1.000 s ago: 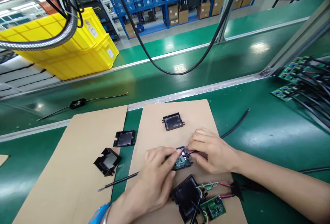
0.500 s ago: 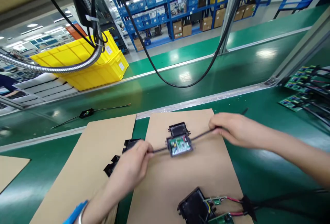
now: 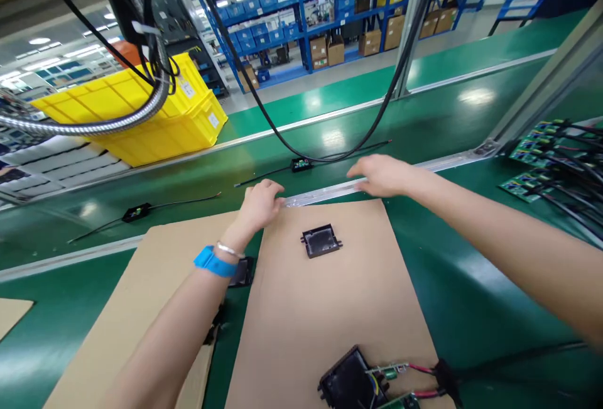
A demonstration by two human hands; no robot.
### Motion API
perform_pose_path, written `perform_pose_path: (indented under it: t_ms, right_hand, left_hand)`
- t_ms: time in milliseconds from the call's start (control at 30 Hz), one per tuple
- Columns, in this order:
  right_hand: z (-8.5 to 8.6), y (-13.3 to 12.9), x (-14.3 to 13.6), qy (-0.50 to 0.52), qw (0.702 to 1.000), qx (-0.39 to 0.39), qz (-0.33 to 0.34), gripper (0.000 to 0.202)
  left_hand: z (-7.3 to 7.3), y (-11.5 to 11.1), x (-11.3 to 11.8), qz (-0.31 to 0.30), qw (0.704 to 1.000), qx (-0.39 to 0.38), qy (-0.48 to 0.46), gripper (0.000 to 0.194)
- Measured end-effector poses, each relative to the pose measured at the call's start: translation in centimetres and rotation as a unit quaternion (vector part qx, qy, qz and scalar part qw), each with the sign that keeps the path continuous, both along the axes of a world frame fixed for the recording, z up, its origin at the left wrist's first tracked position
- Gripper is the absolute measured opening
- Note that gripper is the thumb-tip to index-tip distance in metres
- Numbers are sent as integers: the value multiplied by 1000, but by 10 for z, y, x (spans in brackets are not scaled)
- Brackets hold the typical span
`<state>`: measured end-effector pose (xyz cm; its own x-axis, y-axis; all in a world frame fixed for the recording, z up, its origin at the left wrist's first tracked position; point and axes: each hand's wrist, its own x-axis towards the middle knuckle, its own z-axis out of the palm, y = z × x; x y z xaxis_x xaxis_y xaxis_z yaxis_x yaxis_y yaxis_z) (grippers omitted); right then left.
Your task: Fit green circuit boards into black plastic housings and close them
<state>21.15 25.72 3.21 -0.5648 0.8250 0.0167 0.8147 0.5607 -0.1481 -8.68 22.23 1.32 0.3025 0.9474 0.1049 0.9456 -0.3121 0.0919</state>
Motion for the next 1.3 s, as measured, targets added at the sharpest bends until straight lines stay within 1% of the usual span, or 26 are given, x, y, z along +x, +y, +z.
perform_pose_path:
  t_ms: [67, 100, 133, 167, 200, 233, 300, 367, 467, 533, 600, 633, 667, 733, 800, 867, 933, 1000, 1033, 1100, 1167, 1200, 1233, 1300]
  right_hand:
    - [0, -50, -3, 23, 995, -55, 84, 22]
    - [1, -76, -4, 60, 981, -113, 146, 18]
    - [1, -103, -6, 78, 966, -171, 177, 16]
    - [0, -129, -7, 78, 956, -211, 188, 18]
    - [-1, -152, -7, 73, 951, -236, 189, 26]
    - [-4, -173, -8, 62, 950, -248, 182, 30]
    - [-11, -205, -8, 57, 953, -247, 165, 24]
    - [-19, -223, -8, 78, 959, -228, 148, 12]
    - [-26, -229, -8, 140, 964, -198, 106, 15]
    - [-24, -224, -10, 191, 958, -194, 85, 18]
    - [-18, -216, -13, 232, 947, -201, 94, 21]
    - [-14, -212, -15, 243, 942, -209, 105, 22]
    - [-11, -209, -16, 248, 937, -221, 109, 21]
    - [-4, -203, -17, 247, 932, -249, 94, 16]
    - [0, -200, -15, 238, 932, -266, 62, 12]
    - [1, -198, -12, 225, 940, -255, 33, 7]
    - [1, -196, -12, 218, 947, -234, 5, 11]
    - [-2, -195, -18, 215, 953, -211, -17, 13]
    - [-3, -195, -23, 208, 959, -191, -24, 14]
    - [-6, -198, -38, 169, 979, -112, -30, 13]
    - [-8, -204, -54, 98, 995, -10, -3, 12]
    - [-9, -206, -60, 63, 997, 34, 22, 16]
    - [-9, -207, -65, 35, 996, 64, 54, 22]
    - [-9, -204, -69, 12, 990, 75, 116, 32]
  left_hand:
    - [-6, -34, 10, -62, 997, -30, -37, 33]
    - [-10, -50, 17, -91, 993, -44, -56, 42]
    - [-14, -65, 23, -115, 989, -57, -73, 53]
    - [-18, -78, 30, -133, 985, -66, -90, 61]
    - [-21, -91, 36, -144, 981, -72, -104, 65]
    - [-25, -103, 40, -152, 979, -77, -116, 65]
    - [-29, -125, 45, -158, 975, -87, -132, 60]
    - [-27, -149, 46, -157, 972, -89, -149, 57]
    - [-15, -187, 46, -128, 962, -93, -223, 49]
    - [-5, -208, 50, -97, 940, -139, -298, 54]
    - [4, -222, 57, -73, 912, -198, -352, 62]
    - [7, -226, 61, -64, 903, -217, -365, 60]
    - [10, -227, 63, -58, 899, -227, -370, 52]
    - [13, -225, 64, -49, 901, -230, -366, 34]
    - [15, -221, 60, -35, 909, -222, -351, 32]
    - [16, -217, 56, -23, 916, -217, -338, 33]
    - [16, -214, 55, -11, 919, -218, -329, 29]
    - [14, -211, 59, 7, 926, -210, -315, 20]
    - [12, -209, 62, 19, 931, -201, -303, 18]
    - [6, -204, 69, 37, 943, -174, -281, 15]
    - [1, -198, 74, 40, 950, -152, -270, 8]
    - [-2, -195, 74, 38, 951, -146, -271, 5]
    - [-4, -192, 74, 36, 950, -143, -275, 7]
    - [-6, -186, 69, 39, 944, -157, -288, 9]
